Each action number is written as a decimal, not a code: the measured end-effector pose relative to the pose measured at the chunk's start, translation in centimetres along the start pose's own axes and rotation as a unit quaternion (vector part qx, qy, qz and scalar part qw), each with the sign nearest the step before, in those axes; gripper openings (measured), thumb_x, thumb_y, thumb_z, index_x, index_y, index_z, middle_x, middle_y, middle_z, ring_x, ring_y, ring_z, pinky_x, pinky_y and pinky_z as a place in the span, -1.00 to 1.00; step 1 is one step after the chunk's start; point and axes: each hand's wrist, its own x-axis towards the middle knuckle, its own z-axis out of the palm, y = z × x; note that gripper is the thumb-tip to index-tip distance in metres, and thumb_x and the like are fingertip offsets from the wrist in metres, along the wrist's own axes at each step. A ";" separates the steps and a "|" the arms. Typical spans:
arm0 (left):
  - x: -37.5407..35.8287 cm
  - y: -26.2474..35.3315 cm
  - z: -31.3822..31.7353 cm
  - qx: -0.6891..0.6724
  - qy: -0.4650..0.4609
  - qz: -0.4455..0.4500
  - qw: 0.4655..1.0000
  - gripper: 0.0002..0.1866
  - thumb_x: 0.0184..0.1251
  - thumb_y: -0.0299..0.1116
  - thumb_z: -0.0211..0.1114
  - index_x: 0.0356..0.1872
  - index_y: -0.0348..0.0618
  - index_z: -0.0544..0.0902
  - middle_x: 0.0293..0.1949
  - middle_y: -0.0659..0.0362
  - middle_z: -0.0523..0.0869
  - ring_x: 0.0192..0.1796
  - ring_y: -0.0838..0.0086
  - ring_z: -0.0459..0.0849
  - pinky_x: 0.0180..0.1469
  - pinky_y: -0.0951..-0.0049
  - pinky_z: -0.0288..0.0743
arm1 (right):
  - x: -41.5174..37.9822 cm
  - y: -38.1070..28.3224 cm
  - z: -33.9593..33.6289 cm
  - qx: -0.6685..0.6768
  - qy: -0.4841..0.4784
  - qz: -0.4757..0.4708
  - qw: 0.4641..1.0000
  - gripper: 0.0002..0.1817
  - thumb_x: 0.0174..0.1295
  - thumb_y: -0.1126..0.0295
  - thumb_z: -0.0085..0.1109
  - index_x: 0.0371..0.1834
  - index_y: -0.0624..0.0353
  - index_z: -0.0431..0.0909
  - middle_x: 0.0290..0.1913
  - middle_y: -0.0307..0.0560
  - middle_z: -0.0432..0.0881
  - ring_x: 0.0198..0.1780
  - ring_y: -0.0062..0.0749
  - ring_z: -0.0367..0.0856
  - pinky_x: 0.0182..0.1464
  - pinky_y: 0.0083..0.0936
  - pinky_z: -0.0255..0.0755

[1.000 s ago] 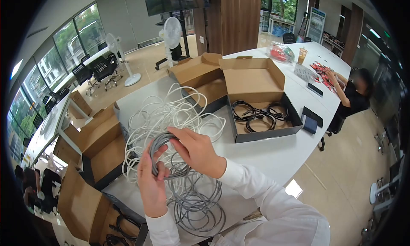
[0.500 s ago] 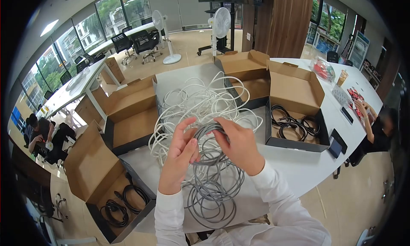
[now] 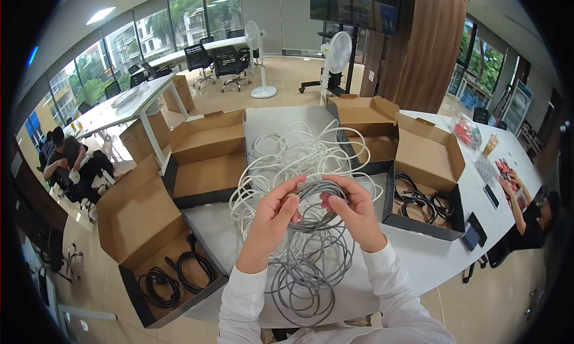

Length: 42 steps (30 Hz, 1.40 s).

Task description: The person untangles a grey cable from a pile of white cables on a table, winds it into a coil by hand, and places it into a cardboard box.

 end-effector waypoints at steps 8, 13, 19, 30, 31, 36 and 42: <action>-0.5 0.6 -1.6 -0.109 0.044 0.007 0.993 -0.53 0.46 -0.47 0.20 0.38 -0.18 0.46 0.01 0.27 0.56 -0.30 0.62 0.48 -0.08 0.50 0.52 | 0.3 4.6 -1.8 0.172 -0.101 0.013 0.980 -0.32 0.45 -0.02 0.05 0.47 0.19 0.23 0.34 0.00 0.48 0.32 -0.27 0.50 0.32 -0.30 0.39; -1.3 -1.4 -4.8 -0.284 0.084 0.003 0.955 -0.41 0.41 -0.58 0.19 0.45 -0.13 0.34 0.07 0.25 0.58 -0.30 0.55 0.53 -0.04 0.37 0.57 | -1.3 4.9 -0.1 0.138 -0.153 0.140 0.968 -0.45 0.51 0.11 0.00 0.45 0.17 0.28 0.27 -0.04 0.54 0.23 -0.43 0.54 0.14 -0.45 0.49; -3.4 -1.7 -5.2 -0.287 0.110 0.052 0.950 -0.36 0.39 -0.63 0.17 0.49 -0.05 0.29 0.28 0.11 0.55 0.12 0.41 0.63 0.20 0.33 0.52 | -0.4 6.4 2.2 0.036 -0.070 0.130 0.988 -0.73 0.49 0.32 0.01 0.13 0.19 0.51 -0.06 -0.17 0.70 -0.18 -0.67 0.56 -0.25 -0.68 0.39; -7.1 -0.3 -6.8 -0.132 0.204 0.009 0.970 -0.46 0.44 -0.48 0.16 0.44 -0.15 0.35 0.31 0.09 0.53 0.33 0.37 0.49 0.36 0.36 0.33 | 1.3 5.2 4.2 -0.348 -0.018 -0.177 0.921 -0.76 0.17 0.54 0.29 -0.09 0.31 0.64 -0.25 -0.05 0.75 -0.32 -0.43 0.69 -0.31 -0.55 0.49; -7.6 -0.2 -6.8 -0.125 0.243 0.005 0.962 -0.48 0.46 -0.47 0.15 0.42 -0.16 0.37 0.30 0.10 0.54 0.33 0.37 0.48 0.36 0.37 0.33 | 1.8 5.2 4.3 -0.391 -0.023 -0.241 0.888 -0.72 0.10 0.55 0.31 -0.09 0.29 0.64 -0.25 -0.03 0.74 -0.29 -0.37 0.70 -0.31 -0.53 0.50; -11.7 -4.0 -6.8 0.028 0.298 0.038 0.953 -0.62 0.44 -0.48 0.11 0.25 -0.21 0.50 0.20 0.14 0.59 0.24 0.41 0.53 0.31 0.41 0.33 | 6.2 5.4 6.5 -0.547 -0.069 -0.510 0.661 -0.66 0.00 0.53 0.29 -0.08 0.22 0.63 -0.06 -0.04 0.71 -0.02 -0.31 0.71 -0.23 -0.47 0.52; -15.6 -8.9 -5.2 0.418 0.341 0.152 0.828 -0.68 0.14 -0.65 0.18 -0.07 -0.18 0.64 -0.03 0.05 0.67 -0.01 0.16 0.60 0.04 0.29 0.46 | 16.4 11.1 10.7 -0.558 -0.175 -0.582 0.565 -0.71 0.15 0.40 0.20 -0.06 0.21 0.54 -0.01 -0.08 0.67 0.08 -0.37 0.66 -0.16 -0.48 0.55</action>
